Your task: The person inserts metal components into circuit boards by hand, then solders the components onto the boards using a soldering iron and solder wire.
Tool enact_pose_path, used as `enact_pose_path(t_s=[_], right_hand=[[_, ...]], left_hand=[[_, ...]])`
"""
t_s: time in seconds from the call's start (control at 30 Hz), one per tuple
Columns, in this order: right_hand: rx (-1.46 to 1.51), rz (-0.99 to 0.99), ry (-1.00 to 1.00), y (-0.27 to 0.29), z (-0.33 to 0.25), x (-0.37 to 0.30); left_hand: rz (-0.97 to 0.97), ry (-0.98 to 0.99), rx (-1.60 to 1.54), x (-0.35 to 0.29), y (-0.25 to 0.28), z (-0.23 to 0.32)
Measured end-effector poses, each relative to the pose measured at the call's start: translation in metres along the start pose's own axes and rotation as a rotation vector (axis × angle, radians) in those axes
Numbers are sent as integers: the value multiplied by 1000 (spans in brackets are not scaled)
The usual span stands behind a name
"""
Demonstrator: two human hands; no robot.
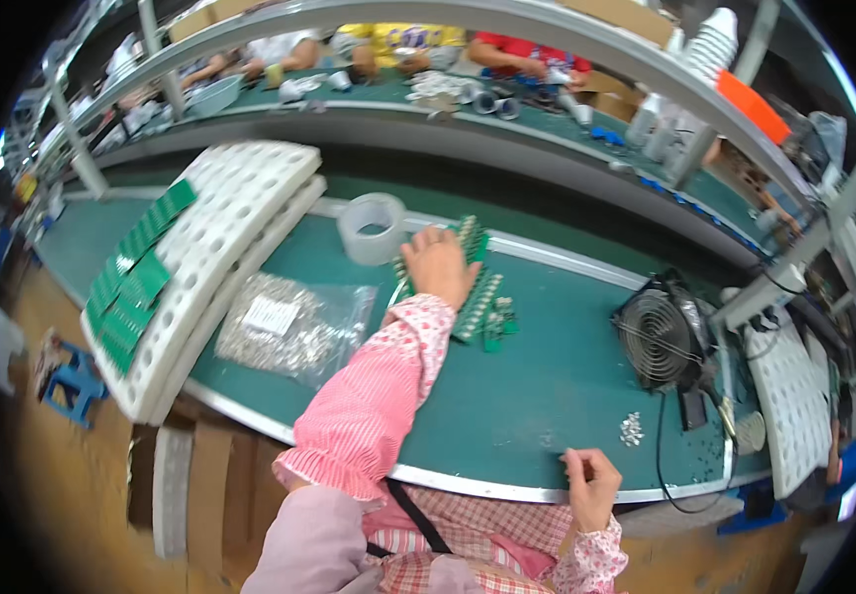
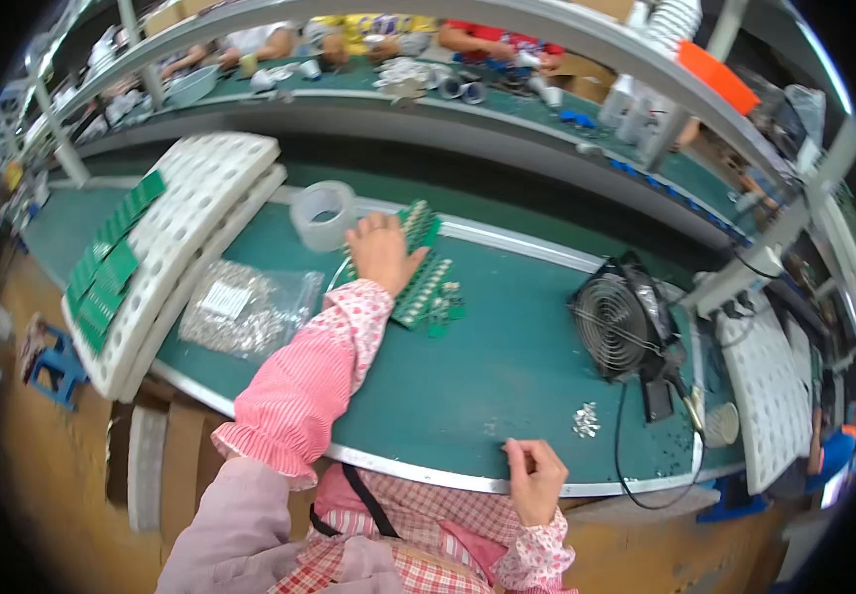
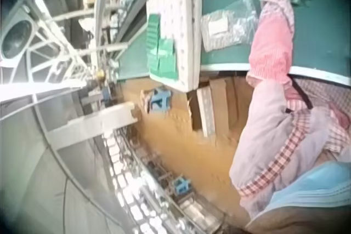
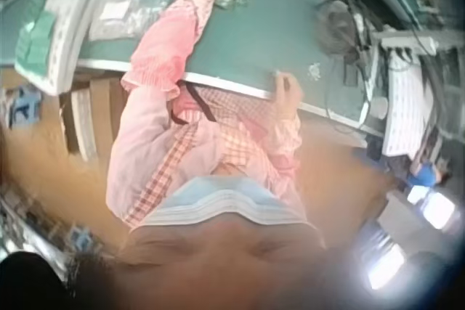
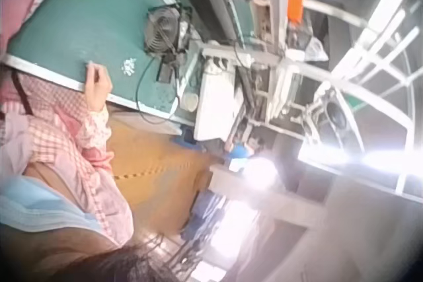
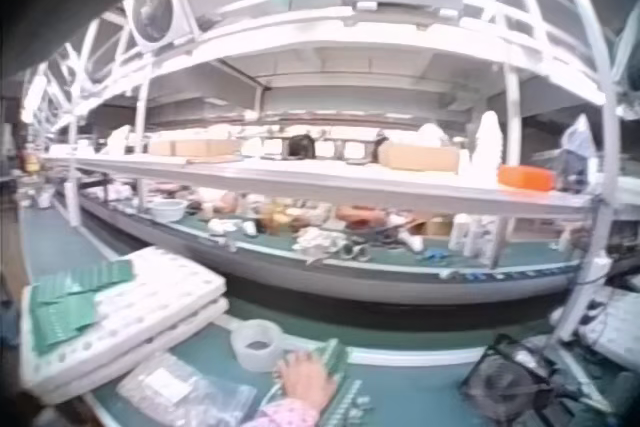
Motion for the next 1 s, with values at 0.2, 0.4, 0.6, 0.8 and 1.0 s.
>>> enact_pose_path(t_s=[0.2, 0.4, 0.6, 0.8, 1.0], right_hand=[[136, 39, -37, 2, 14, 13], [691, -367, -201, -17, -6, 34], [826, -454, -398, -7, 14, 14], [1076, -240, -446, -28, 13, 0], [-243, 383, 90, 42, 0, 20]], left_hand=[[180, -222, -451, -30, 36, 19], [-736, -598, -1009, -117, 70, 72], [-835, -226, -1461, -123, 20, 68], [-630, 286, -1881, -143, -10, 99], [-599, 198, -1784, -125, -14, 92]])
Point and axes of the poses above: each hand's wrist, its own x-axis towards the middle knuckle, its own y-axis out of the back of the hand, z = x × y, the point moved 5 cm from there along x, towards the middle knuckle, and after that the axes turned 12 degrees about -y, right-handed, at the moved point
